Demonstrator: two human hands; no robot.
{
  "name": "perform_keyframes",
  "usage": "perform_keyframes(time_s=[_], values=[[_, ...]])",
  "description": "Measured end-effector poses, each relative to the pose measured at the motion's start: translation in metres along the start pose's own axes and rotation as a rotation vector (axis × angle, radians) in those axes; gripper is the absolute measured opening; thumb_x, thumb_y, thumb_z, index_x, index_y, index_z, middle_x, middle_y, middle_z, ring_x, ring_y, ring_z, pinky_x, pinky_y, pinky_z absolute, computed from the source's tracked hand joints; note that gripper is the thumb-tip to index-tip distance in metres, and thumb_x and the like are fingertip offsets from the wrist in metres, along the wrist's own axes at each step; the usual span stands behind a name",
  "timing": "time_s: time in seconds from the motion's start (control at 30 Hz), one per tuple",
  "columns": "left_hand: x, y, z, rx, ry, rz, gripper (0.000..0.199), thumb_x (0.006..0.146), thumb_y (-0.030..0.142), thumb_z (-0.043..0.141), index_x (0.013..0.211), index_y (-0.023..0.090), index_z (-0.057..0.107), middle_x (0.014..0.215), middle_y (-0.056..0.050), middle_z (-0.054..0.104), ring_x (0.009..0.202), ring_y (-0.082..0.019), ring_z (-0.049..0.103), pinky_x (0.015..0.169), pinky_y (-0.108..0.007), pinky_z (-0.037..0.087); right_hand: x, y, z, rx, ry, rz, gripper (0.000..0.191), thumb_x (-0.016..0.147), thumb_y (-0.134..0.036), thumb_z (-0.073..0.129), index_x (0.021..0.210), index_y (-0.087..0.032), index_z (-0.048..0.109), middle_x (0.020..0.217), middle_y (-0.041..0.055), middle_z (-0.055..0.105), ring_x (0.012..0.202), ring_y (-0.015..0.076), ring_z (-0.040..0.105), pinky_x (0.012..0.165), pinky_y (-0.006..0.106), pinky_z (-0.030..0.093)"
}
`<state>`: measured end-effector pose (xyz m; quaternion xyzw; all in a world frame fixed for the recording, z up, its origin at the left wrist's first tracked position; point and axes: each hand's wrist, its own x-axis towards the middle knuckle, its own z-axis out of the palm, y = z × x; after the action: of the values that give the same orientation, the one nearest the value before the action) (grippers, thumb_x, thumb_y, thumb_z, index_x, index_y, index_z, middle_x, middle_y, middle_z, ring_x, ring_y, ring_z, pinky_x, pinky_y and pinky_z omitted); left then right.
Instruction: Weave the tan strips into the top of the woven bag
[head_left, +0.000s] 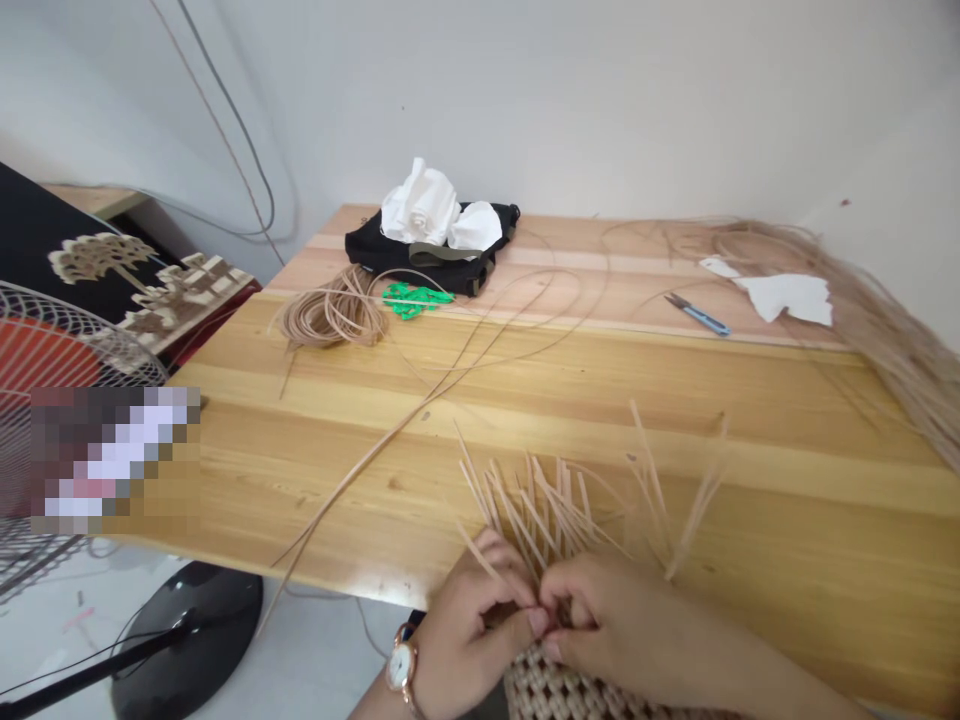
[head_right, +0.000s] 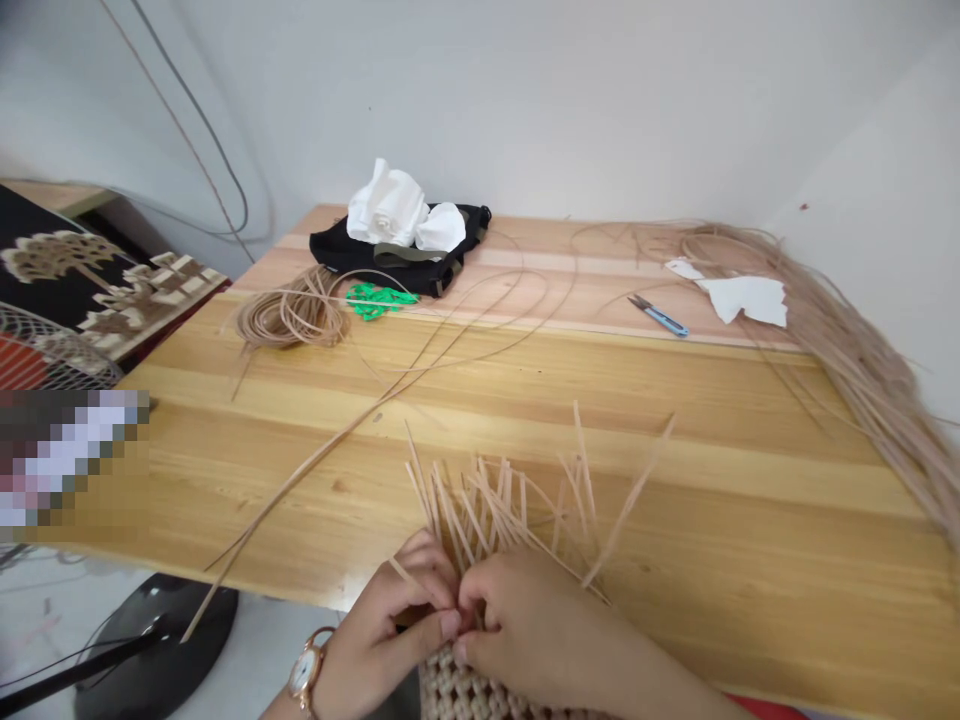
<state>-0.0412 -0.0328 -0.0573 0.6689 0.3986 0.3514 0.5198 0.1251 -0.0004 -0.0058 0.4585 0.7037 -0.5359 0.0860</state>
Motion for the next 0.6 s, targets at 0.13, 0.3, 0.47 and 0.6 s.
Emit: perform_keyframes(time_s=[0.13,0.3,0.47,0.6], values=[[-0.003,0.0,0.0,0.061,0.005,0.038,0.019,0.081,0.022,0.052,0.065,0.015,0.059,0.066,-0.004,0.054,0.073,-0.014,0.046,0.072,-0.029,0.034,0.003,0.007,0.004,0.09,-0.064,-0.009,0.008,0.067,-0.02,0.052,0.07,-0.016,0.059,0.047,-0.0082,0.046,0.042,0.0038,0.036,0.038,0.014,0.023],[-0.008,-0.004,0.001,0.048,-0.002,0.03,0.02,0.082,0.021,0.051,0.064,0.014,0.058,0.066,-0.004,0.054,0.073,-0.014,0.046,0.072,-0.028,0.035,0.0,0.009,0.007,0.101,-0.104,-0.001,0.011,0.068,-0.021,0.052,0.071,-0.015,0.061,0.051,-0.0065,0.05,0.044,0.0043,0.038,0.039,0.014,0.024],[-0.011,-0.007,0.0,0.064,0.033,-0.021,0.023,0.081,0.024,0.052,0.06,0.014,0.055,0.065,-0.003,0.052,0.073,-0.014,0.045,0.073,-0.029,0.034,-0.001,0.004,0.011,0.044,-0.099,0.043,0.014,0.069,-0.023,0.051,0.067,-0.015,0.063,0.047,-0.0064,0.045,0.042,0.0046,0.034,0.038,0.015,0.021],[-0.012,-0.004,-0.004,0.009,0.017,-0.054,0.022,0.08,0.026,0.053,0.062,0.015,0.058,0.067,-0.004,0.055,0.075,-0.015,0.047,0.076,-0.031,0.034,-0.006,-0.008,0.014,-0.144,0.026,0.054,0.013,0.067,-0.017,0.052,0.071,-0.019,0.065,0.051,-0.0052,0.049,0.047,0.0066,0.039,0.043,0.017,0.023]])
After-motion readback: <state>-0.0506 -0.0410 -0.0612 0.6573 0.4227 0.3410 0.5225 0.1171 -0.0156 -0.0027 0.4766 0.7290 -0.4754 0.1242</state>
